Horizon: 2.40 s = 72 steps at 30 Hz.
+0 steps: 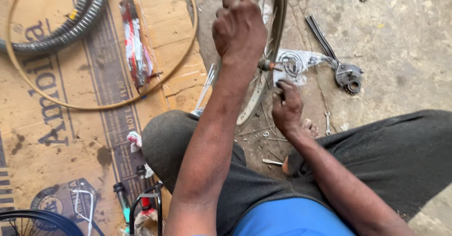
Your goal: The person sits on the floor and works on a bicycle wheel, repeatedly tightening the spokes with a spoke wrench. They rotate the wheel to access different spokes and adjust the hub area. Tools and spare parts are scattered on the floor around them.
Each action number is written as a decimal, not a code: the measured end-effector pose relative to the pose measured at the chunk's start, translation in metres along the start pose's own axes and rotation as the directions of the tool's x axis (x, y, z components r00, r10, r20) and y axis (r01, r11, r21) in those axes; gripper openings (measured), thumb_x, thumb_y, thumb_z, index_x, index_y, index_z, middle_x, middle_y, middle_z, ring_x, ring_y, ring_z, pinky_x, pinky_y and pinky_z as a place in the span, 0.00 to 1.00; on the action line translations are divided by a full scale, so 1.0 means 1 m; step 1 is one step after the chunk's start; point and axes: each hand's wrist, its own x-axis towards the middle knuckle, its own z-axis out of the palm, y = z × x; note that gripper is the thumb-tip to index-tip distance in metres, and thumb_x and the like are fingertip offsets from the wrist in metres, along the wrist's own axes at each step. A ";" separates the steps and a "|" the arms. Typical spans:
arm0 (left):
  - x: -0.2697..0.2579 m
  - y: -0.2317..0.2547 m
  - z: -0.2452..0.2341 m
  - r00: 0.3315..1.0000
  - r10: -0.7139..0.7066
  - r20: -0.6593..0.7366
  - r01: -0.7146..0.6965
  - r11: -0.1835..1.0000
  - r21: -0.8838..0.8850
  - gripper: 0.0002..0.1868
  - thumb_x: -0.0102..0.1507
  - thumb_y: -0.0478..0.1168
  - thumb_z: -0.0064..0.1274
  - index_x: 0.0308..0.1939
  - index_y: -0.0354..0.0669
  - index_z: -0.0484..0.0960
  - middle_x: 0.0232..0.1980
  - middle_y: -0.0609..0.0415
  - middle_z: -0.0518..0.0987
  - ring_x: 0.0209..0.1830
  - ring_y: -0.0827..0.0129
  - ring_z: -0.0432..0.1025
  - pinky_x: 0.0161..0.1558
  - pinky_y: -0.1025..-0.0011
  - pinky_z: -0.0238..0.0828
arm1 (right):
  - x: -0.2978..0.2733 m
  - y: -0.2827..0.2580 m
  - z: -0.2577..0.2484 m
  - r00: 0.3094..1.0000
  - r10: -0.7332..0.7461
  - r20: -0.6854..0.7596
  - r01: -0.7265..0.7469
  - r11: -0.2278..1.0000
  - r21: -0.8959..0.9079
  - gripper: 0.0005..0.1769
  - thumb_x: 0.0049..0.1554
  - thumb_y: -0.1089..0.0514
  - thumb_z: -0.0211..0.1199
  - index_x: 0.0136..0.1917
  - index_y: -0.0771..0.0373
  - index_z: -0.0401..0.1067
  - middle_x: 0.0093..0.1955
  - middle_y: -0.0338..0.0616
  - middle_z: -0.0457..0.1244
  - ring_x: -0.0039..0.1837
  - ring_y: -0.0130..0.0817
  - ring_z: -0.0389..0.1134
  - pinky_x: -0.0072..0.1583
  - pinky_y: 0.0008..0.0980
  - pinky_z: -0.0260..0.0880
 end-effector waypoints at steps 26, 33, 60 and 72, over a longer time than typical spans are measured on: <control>-0.016 -0.008 -0.006 0.994 0.112 0.007 -0.112 0.992 -0.053 0.29 0.68 0.37 0.53 0.73 0.38 0.65 0.43 0.41 0.82 0.25 0.67 0.76 0.18 0.73 0.73 | 0.061 -0.005 -0.005 0.674 -0.245 0.697 0.383 0.922 -0.047 0.14 0.55 0.52 0.65 0.35 0.65 0.73 0.36 0.49 0.65 0.41 0.43 0.67 0.49 0.49 0.71; -0.017 -0.026 -0.009 0.997 0.075 -0.020 -0.076 0.996 -0.053 0.31 0.65 0.35 0.51 0.73 0.37 0.65 0.45 0.36 0.82 0.24 0.63 0.77 0.16 0.73 0.71 | 0.056 -0.024 -0.012 0.508 -0.181 0.842 0.703 0.652 -0.284 0.12 0.60 0.52 0.59 0.40 0.62 0.73 0.39 0.45 0.63 0.45 0.38 0.63 0.56 0.45 0.65; -0.047 0.004 -0.017 0.994 0.088 -0.071 -0.085 0.996 0.037 0.33 0.59 0.41 0.53 0.70 0.46 0.69 0.50 0.45 0.82 0.39 0.60 0.81 0.33 0.68 0.80 | 0.008 -0.012 -0.001 0.595 -0.114 0.795 0.740 0.463 -0.488 0.09 0.56 0.58 0.59 0.45 0.63 0.77 0.48 0.49 0.65 0.58 0.45 0.62 0.64 0.50 0.60; -0.034 0.010 -0.013 0.965 0.260 -0.039 -0.259 0.966 0.017 0.25 0.72 0.35 0.42 0.74 0.51 0.68 0.39 0.44 0.82 0.20 0.72 0.72 0.14 0.75 0.70 | 0.037 -0.014 -0.024 0.732 0.488 0.475 -0.681 0.536 0.499 0.18 0.62 0.62 0.42 0.54 0.62 0.74 0.44 0.41 0.70 0.42 0.30 0.69 0.50 0.34 0.73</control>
